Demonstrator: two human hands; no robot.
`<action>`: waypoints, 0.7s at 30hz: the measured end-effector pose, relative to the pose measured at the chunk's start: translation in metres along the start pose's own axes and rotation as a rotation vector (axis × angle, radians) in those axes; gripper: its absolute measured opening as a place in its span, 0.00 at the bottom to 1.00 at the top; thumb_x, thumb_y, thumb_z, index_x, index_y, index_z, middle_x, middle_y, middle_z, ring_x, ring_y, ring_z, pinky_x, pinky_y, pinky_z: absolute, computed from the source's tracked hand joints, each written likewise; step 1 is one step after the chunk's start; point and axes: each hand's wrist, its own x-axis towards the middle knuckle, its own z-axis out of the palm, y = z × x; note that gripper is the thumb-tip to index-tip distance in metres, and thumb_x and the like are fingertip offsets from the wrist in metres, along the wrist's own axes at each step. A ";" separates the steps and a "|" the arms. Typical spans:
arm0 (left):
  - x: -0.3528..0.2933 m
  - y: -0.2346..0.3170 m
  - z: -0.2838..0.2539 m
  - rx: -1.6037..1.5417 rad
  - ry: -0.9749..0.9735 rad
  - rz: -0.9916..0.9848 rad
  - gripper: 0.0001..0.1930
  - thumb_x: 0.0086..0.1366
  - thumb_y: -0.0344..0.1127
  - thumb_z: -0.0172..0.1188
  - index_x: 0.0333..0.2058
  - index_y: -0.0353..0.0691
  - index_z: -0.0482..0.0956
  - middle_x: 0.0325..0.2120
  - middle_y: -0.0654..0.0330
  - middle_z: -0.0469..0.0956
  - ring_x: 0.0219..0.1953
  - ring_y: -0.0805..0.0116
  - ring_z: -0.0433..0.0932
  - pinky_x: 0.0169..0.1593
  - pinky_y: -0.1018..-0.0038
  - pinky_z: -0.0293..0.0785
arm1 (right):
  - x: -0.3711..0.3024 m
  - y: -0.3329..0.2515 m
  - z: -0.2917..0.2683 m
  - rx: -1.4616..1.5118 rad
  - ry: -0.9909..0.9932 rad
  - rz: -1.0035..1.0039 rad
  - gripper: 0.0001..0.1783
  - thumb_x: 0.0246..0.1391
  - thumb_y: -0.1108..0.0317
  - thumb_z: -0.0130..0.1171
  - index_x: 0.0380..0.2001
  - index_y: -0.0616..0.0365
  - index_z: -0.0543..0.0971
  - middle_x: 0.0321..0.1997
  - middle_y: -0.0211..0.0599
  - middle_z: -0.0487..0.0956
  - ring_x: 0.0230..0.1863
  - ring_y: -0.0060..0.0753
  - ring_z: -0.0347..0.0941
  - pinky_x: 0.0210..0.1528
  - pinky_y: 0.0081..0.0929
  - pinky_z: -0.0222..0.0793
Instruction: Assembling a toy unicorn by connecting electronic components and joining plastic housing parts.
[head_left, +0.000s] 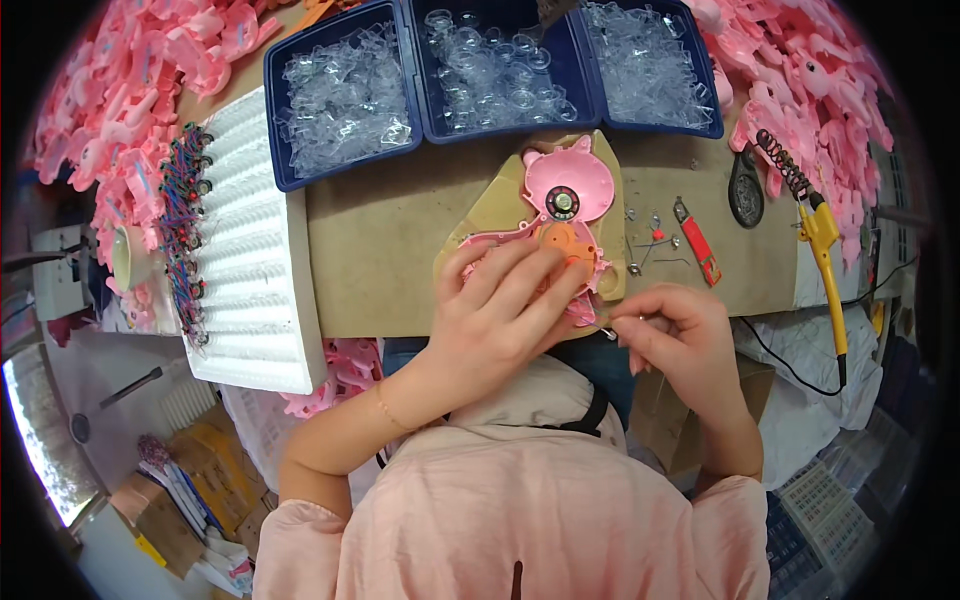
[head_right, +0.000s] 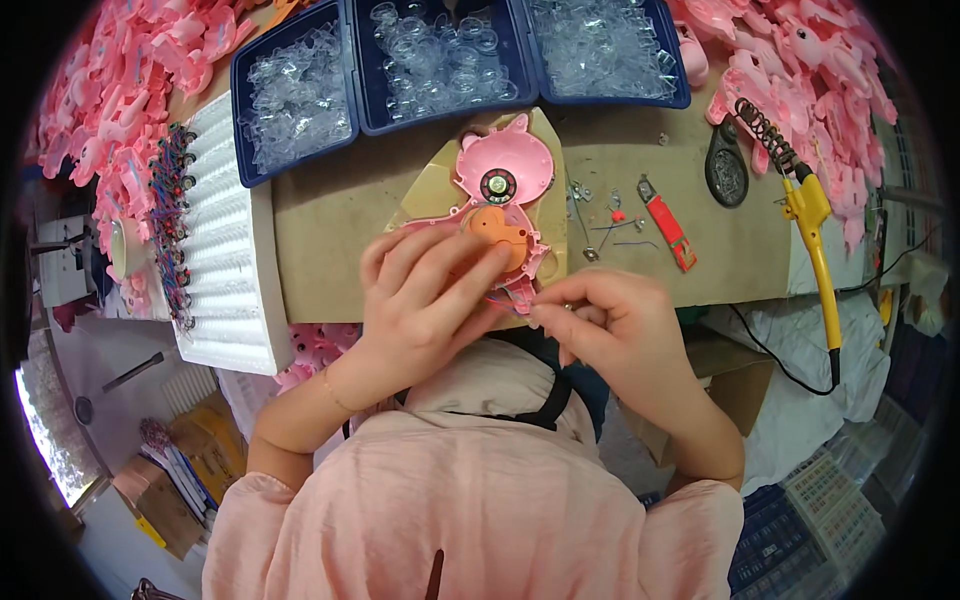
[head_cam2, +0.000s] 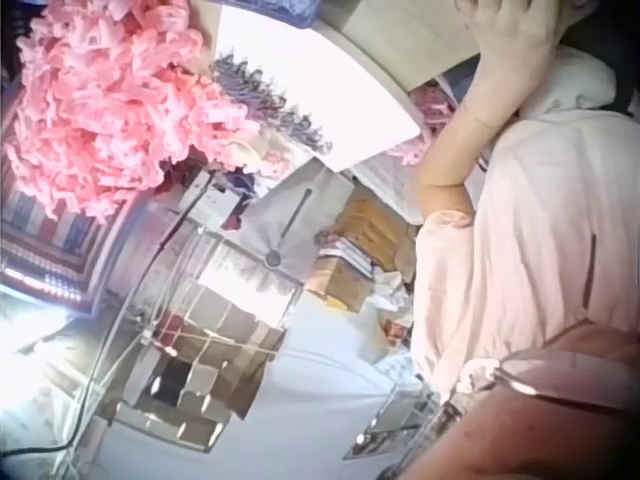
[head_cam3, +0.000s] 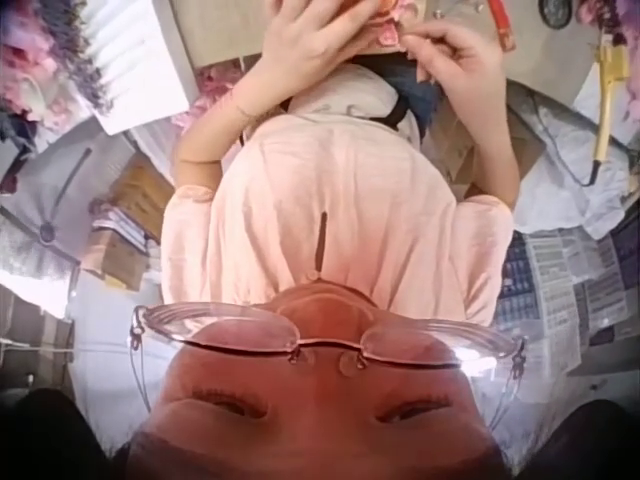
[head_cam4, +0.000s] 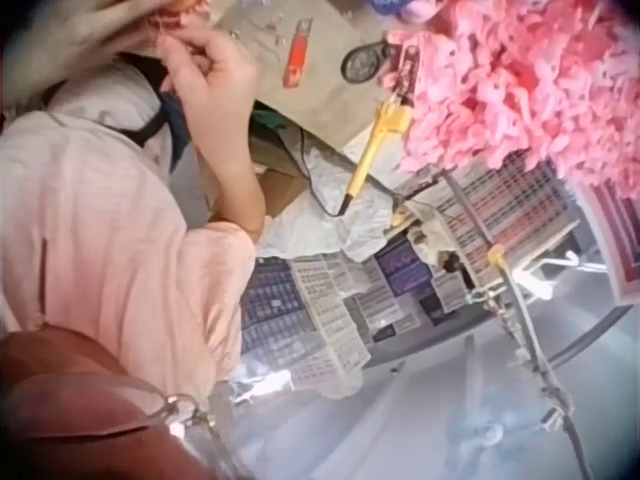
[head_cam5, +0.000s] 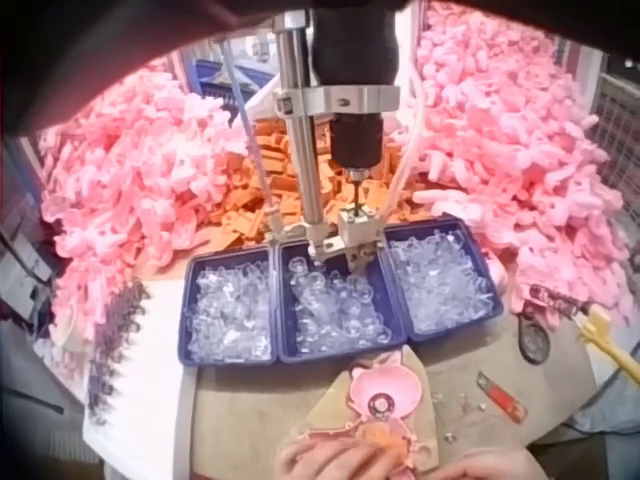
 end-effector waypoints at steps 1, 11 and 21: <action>-0.003 -0.001 0.003 0.002 -0.001 0.005 0.22 0.47 0.40 0.65 0.43 0.43 0.78 0.43 0.63 0.74 0.45 0.64 0.72 0.50 0.67 0.61 | -0.001 0.000 -0.001 0.029 0.013 0.100 0.04 0.50 0.76 0.58 0.30 0.67 0.77 0.27 0.28 0.74 0.20 0.15 0.69 0.22 0.11 0.62; -0.026 -0.008 -0.005 0.080 0.047 -0.012 0.15 0.49 0.30 0.63 0.39 0.42 0.80 0.41 0.65 0.78 0.41 0.69 0.76 0.39 0.75 0.70 | 0.008 0.053 -0.001 -0.886 0.254 -0.685 0.08 0.43 0.75 0.62 0.29 0.61 0.76 0.23 0.34 0.70 0.23 0.31 0.68 0.25 0.28 0.60; -0.016 -0.010 -0.006 0.015 -0.050 0.169 0.17 0.47 0.32 0.60 0.40 0.42 0.79 0.40 0.66 0.76 0.41 0.71 0.72 0.43 0.75 0.67 | -0.012 0.049 0.008 -0.477 0.157 -0.288 0.07 0.43 0.73 0.62 0.27 0.61 0.76 0.22 0.36 0.71 0.23 0.35 0.68 0.28 0.28 0.62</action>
